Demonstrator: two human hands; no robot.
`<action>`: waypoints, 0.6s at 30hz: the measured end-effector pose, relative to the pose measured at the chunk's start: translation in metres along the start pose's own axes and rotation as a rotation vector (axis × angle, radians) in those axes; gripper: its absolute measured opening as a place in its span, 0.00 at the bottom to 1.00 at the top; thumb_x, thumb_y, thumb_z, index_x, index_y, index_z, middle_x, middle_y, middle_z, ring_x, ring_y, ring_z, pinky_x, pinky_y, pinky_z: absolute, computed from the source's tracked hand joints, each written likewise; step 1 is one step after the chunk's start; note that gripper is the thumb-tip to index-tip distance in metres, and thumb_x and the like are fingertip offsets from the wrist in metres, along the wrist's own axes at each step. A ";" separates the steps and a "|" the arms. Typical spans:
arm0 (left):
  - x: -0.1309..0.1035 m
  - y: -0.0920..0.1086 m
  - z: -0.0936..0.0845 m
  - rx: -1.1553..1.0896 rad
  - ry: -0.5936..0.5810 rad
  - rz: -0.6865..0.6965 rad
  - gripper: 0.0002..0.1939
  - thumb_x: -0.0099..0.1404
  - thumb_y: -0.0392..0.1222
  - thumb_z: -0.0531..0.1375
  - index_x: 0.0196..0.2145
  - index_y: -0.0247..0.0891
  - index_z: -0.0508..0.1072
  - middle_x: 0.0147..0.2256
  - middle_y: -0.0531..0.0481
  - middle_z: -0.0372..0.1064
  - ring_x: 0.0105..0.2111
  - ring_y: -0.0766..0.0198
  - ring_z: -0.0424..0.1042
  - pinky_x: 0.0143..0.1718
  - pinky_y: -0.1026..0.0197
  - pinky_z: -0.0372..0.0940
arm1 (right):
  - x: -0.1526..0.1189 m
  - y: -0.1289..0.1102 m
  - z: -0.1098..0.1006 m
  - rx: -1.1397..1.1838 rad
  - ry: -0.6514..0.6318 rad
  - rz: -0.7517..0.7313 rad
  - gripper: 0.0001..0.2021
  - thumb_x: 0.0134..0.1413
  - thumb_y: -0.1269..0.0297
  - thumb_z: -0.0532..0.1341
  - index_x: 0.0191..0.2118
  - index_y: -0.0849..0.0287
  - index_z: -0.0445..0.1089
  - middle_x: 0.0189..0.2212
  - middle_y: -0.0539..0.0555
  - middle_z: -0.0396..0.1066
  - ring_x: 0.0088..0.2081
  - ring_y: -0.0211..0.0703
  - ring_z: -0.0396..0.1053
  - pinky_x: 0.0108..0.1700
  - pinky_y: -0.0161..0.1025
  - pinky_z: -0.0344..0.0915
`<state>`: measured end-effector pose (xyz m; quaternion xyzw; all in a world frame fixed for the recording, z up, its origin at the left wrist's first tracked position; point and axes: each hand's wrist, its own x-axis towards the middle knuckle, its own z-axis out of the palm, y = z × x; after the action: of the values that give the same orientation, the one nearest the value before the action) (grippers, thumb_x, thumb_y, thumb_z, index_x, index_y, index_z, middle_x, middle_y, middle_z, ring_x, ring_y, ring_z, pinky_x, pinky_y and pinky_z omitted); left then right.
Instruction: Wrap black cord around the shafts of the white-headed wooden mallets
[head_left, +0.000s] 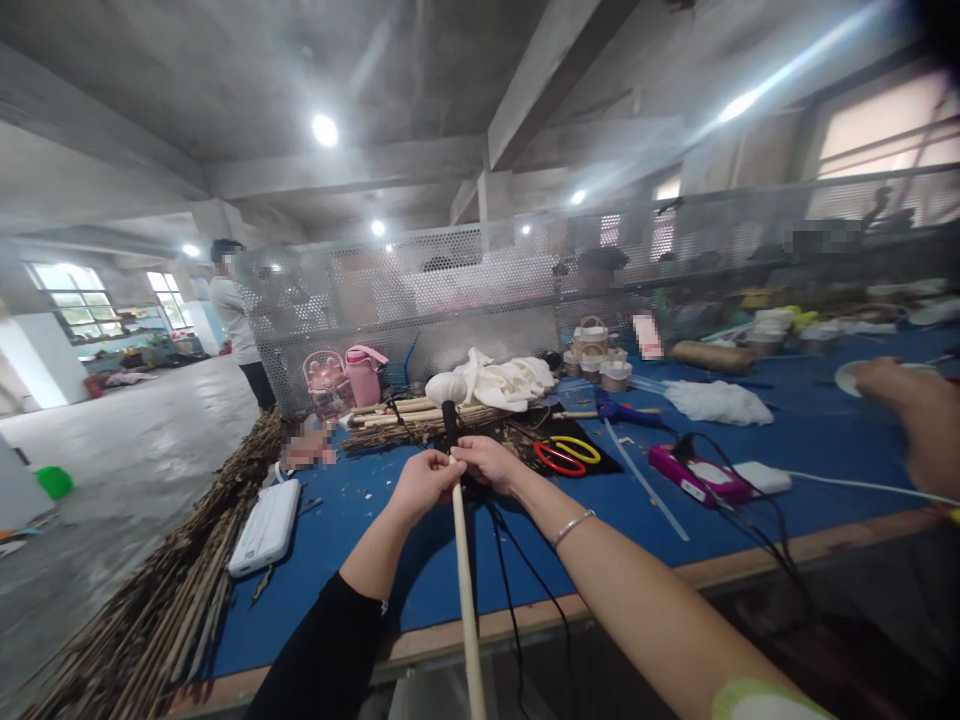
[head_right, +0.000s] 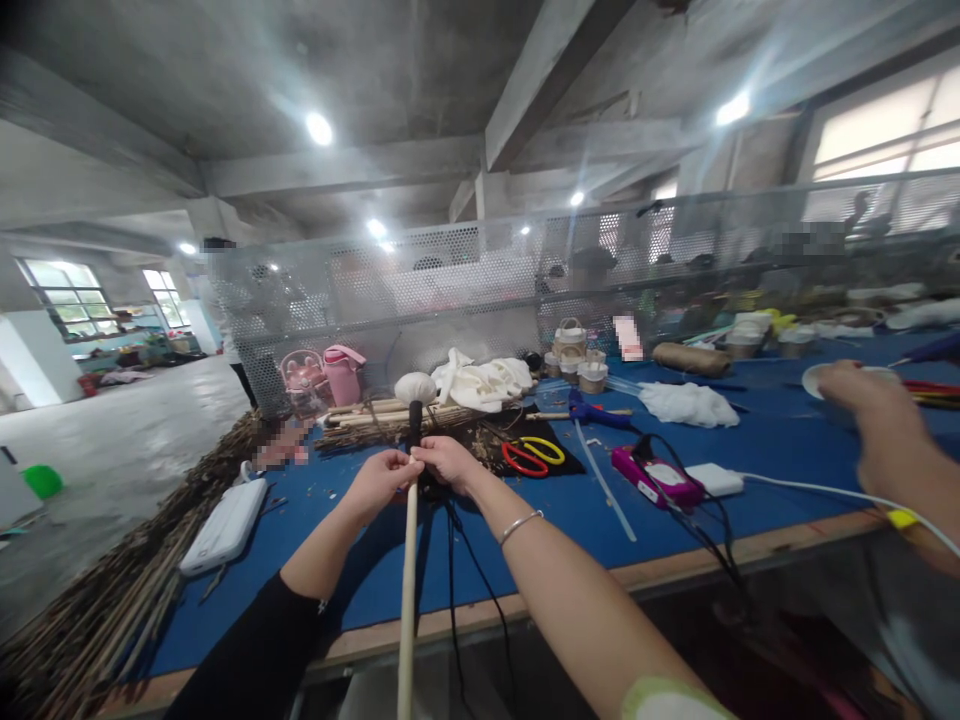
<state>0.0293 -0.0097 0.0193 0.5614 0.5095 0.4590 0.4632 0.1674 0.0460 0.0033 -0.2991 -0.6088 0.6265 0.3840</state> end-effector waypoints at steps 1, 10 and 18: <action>0.000 0.001 0.001 -0.020 -0.004 0.000 0.20 0.44 0.52 0.66 0.24 0.34 0.64 0.17 0.57 0.60 0.17 0.71 0.61 0.20 0.67 0.60 | 0.000 0.000 -0.001 0.009 -0.020 0.003 0.15 0.43 0.55 0.63 0.25 0.61 0.60 0.11 0.40 0.50 0.11 0.25 0.39 0.13 0.29 0.33; 0.003 0.004 0.003 -0.448 -0.114 -0.120 0.06 0.57 0.38 0.59 0.31 0.32 0.66 0.25 0.49 0.67 0.20 0.72 0.66 0.21 0.69 0.61 | -0.004 -0.008 -0.004 0.117 -0.110 -0.007 0.16 0.43 0.59 0.63 0.37 0.64 0.65 0.15 0.43 0.58 0.12 0.24 0.42 0.13 0.27 0.34; 0.005 0.012 0.000 -0.566 0.013 -0.305 0.12 0.63 0.43 0.50 0.26 0.34 0.61 0.16 0.58 0.53 0.10 0.79 0.45 0.10 0.74 0.40 | 0.001 -0.001 0.002 0.062 -0.054 -0.049 0.15 0.42 0.60 0.63 0.36 0.62 0.65 0.11 0.39 0.49 0.11 0.26 0.39 0.12 0.29 0.34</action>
<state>0.0312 -0.0051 0.0312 0.3243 0.4427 0.5113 0.6614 0.1649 0.0456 0.0042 -0.2551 -0.6062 0.6432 0.3919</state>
